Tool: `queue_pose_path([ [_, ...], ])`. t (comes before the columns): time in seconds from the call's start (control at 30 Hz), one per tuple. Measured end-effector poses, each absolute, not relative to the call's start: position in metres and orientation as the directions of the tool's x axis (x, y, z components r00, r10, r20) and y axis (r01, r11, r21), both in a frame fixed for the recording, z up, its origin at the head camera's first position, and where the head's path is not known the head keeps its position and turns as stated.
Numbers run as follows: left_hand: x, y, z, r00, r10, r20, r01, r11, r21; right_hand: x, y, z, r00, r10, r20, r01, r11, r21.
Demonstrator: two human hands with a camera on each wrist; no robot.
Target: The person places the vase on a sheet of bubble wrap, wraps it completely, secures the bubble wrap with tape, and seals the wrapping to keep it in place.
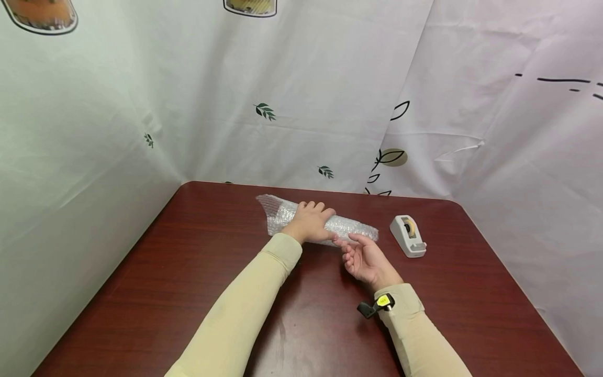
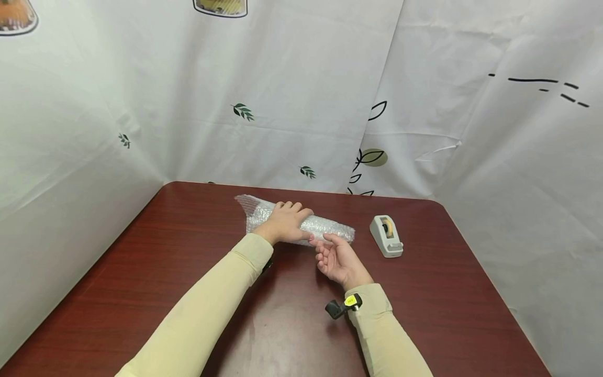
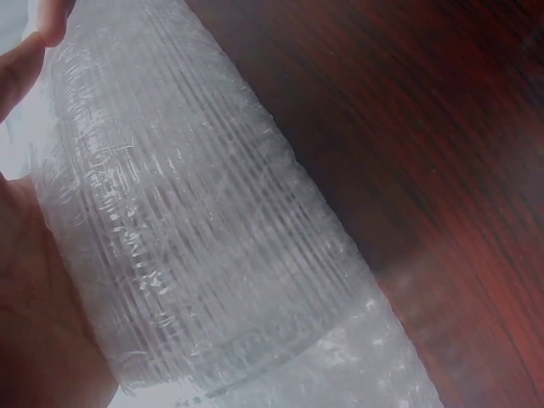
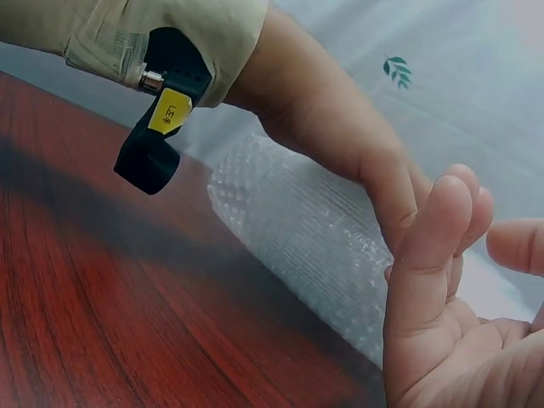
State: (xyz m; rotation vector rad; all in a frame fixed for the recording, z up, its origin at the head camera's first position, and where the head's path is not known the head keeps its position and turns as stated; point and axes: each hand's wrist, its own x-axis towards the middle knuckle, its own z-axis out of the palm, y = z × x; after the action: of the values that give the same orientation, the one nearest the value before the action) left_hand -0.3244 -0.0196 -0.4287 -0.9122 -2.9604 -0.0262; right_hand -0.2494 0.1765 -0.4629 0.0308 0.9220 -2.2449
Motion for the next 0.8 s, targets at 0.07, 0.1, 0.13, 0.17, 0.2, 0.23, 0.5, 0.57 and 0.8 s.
queue_pose_path([
  [0.07, -0.326, -0.019, -0.431, -0.827, 0.561, 0.045, 0.562, 0.827, 0.005, -0.250, 0.177, -0.463, -0.742, -0.615, -0.267, 0.628, -0.498, -0.597],
  [0.1, -0.327, -0.019, -0.432, -0.828, 0.560, 0.043, 0.561, 0.828, 0.007, -0.250, 0.177, -0.464, -0.736, -0.623, -0.266, 0.635, -0.498, -0.591],
  [0.13, -0.328, -0.019, -0.432, -0.828, 0.559, 0.043, 0.559, 0.829, 0.008, -0.250, 0.177, -0.464, -0.733, -0.626, -0.268, 0.638, -0.494, -0.591],
  [0.17, -0.328, -0.019, -0.433, -0.829, 0.557, 0.045, 0.558, 0.830, 0.010, -0.251, 0.177, -0.464, -0.728, -0.628, -0.275, 0.643, -0.485, -0.593],
  [0.2, -0.329, -0.019, -0.433, -0.830, 0.556, 0.041, 0.557, 0.831, 0.010, -0.251, 0.177, -0.465, -0.720, -0.633, -0.284, 0.650, -0.472, -0.595],
  [0.23, -0.330, -0.019, -0.434, -0.831, 0.555, 0.039, 0.556, 0.831, 0.010, -0.251, 0.177, -0.466, -0.716, -0.632, -0.297, 0.655, -0.460, -0.600],
  [0.5, -0.332, -0.019, -0.434, -0.830, 0.556, 0.035, 0.557, 0.830, 0.027, -0.252, 0.169, -0.478, -0.787, -0.485, -0.382, 0.565, -0.317, -0.762],
  [0.57, -0.331, -0.019, -0.433, -0.830, 0.556, 0.040, 0.557, 0.830, 0.029, -0.252, 0.163, -0.480, -0.824, -0.399, -0.403, 0.521, -0.255, -0.814],
  [0.8, -0.329, -0.019, -0.429, -0.831, 0.555, 0.024, 0.556, 0.831, 0.026, -0.251, 0.137, -0.484, -0.915, -0.121, -0.385, 0.400, -0.150, -0.904],
])
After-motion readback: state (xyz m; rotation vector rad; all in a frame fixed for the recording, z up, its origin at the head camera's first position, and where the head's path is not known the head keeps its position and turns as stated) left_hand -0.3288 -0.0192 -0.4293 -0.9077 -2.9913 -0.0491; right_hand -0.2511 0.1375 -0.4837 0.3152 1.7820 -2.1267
